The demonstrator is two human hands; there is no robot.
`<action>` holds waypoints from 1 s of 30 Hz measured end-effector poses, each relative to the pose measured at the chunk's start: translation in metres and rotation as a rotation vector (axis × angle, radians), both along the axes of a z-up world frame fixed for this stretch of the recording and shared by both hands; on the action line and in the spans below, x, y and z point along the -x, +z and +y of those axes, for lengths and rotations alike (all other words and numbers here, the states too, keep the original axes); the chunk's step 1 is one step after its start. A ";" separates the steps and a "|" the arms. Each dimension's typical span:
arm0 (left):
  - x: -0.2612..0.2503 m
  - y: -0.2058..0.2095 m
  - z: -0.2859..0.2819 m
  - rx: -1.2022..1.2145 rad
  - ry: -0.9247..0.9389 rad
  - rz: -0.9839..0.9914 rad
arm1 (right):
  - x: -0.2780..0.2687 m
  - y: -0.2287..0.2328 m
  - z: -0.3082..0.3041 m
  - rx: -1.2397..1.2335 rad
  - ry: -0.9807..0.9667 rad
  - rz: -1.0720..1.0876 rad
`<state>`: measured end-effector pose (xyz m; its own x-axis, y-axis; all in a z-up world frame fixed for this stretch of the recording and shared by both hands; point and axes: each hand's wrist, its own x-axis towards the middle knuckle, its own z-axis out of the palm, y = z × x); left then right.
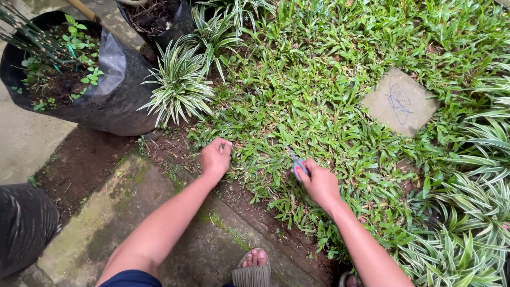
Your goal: The person uses scissors to trim grass and weeds along the edge of a garden bed. They repeatedly cut small sections of grass near the border, holding the grass with one hand while cutting with the other. The trimmed grass remains on the ground.
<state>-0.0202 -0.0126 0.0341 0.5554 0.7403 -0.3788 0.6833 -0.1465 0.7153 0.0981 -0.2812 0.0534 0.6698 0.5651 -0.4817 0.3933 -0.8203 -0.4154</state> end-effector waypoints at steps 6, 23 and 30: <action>0.014 0.000 0.001 0.017 -0.033 -0.035 | -0.016 0.013 -0.028 -0.071 -0.274 0.012; 0.014 -0.031 -0.013 -0.143 -0.152 -0.127 | -0.052 0.015 -0.065 0.026 -0.167 0.044; 0.026 -0.045 -0.002 -0.120 -0.068 -0.164 | -0.047 0.021 -0.068 0.034 0.172 0.016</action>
<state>-0.0459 -0.0144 -0.0109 0.6528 0.7332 -0.1906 0.5450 -0.2797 0.7904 0.1446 -0.3491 0.0741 0.5570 0.6537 -0.5123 0.5223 -0.7553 -0.3959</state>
